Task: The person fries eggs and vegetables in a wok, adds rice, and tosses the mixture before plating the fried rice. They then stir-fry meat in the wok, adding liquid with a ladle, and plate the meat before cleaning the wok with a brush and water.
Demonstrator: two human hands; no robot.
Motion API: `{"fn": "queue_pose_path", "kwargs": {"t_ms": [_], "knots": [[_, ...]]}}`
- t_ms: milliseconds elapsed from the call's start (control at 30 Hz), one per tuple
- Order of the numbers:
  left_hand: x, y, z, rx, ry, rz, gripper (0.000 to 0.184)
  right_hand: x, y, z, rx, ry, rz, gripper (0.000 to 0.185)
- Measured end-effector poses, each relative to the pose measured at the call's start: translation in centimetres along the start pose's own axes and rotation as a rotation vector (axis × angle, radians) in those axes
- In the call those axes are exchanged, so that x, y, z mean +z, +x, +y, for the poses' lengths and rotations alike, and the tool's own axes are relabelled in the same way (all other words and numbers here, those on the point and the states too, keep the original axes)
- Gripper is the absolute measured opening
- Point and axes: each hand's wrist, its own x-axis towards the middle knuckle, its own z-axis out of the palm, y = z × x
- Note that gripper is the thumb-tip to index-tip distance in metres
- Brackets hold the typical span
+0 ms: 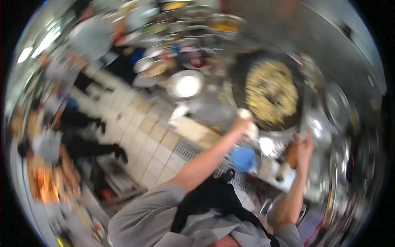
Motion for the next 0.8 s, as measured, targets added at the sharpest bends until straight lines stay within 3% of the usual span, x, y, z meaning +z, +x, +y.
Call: {"fn": "queue_pose_path", "kwargs": {"t_ms": [33, 67, 133, 167, 200, 233, 267, 300, 367, 400, 433, 467, 500, 533, 567, 600, 633, 667, 700, 767, 800], "knots": [[0.4, -0.7, 0.7, 0.089, 0.049, 0.063, 0.024, 0.6, 5.9, 2.5, -0.153, -0.16, 0.051, 0.063], [0.9, -1.3, 1.5, 0.175, 0.103, 0.13, 0.031, 1.6, 8.9, 2.0, 0.03, 0.041, -0.007, 0.066], [0.6, -1.8, 2.2, 0.111, 0.115, 0.185, 0.041, 4.3, 16.5, 2.8, 0.032, 0.05, 0.124, 0.058], [1.4, -4.4, 4.3, 0.06, 0.074, 0.155, 0.045, 2.9, 22.2, 4.7, 0.03, 0.08, 0.049, 0.043], [1.2, -4.1, 4.0, 0.105, 0.096, 0.178, 0.048, 2.2, 27.6, 5.3, 0.065, 0.116, 0.005, 0.015], [1.4, -3.6, 3.5, 0.143, 0.123, 0.192, 0.052, 0.6, 33.1, 4.8, 0.384, 0.318, -0.063, 0.017], [1.2, -3.6, 3.6, 0.117, 0.137, 0.132, 0.058, -1.2, 35.4, 2.9, 0.452, 0.834, -0.249, 0.026], [1.1, -4.1, 4.2, 0.104, 0.154, 0.167, 0.058, -3.6, 40.6, 3.7, 0.424, 1.24, -0.272, 0.026], [1.4, -5.6, 5.4, 0.067, 0.2, 0.209, 0.059, -6.9, 42.2, 2.1, 0.695, 1.401, -0.367, 0.026], [1.6, -3.6, 3.4, -0.062, 0.281, 0.268, 0.052, -8.3, 41.6, 3.1, 0.523, 0.927, -0.532, 0.023], [0.5, -6.6, 5.4, -0.089, 0.268, 0.132, 0.048, -10.0, 39.3, 3.2, 0.358, 0.44, -0.621, 0.02], [-0.7, -9.7, 7.7, -0.116, 0.255, -0.004, 0.044, -10.1, 36.5, 4.2, 0.281, 0.319, -0.255, 0.01], [-3.1, -9.2, 3.6, -0.142, -0.044, -0.198, 0.043, -10.1, 28.9, 1.7, 0.216, 0.24, -0.072, 0.018], [-5.1, -12.9, 4.8, -0.087, 0.04, -0.181, 0.04, -9.8, 22.5, -0.9, 0.207, 0.172, 0.047, 0.04], [-7.2, -16.3, 5.6, -0.093, -0.067, -0.229, 0.04, -13.7, 22.2, 3.4, 0.153, 0.17, -0.007, 0.055], [-10.0, -19.0, 4.3, -0.037, -0.075, -0.085, 0.035, -11.9, 17.4, 1.9, 0.147, -0.078, 0.225, 0.037], [-14.7, -20.6, 2.2, -0.004, 0.042, 0.04, 0.037, -12.3, 16.0, 3.6, 0.019, -0.364, 0.258, 0.053], [-11.8, -23.8, 6.6, 0.0, 0.031, 0.154, 0.038, -13.2, 17.2, 8.3, -0.163, -0.453, 0.362, 0.058], [-14.5, -24.2, 4.7, -0.005, 0.18, 0.27, 0.04, -12.0, 15.4, 7.4, -0.115, -0.443, 0.451, 0.047], [-16.6, -25.6, 3.3, 0.035, 0.21, 0.368, 0.036, -11.6, 15.8, 6.4, 0.138, -0.257, 0.41, 0.027], [-16.1, -25.3, 3.9, 0.033, 0.205, 0.336, 0.035, -13.1, 17.0, 6.1, 0.25, 0.28, 0.363, 0.01]]}}
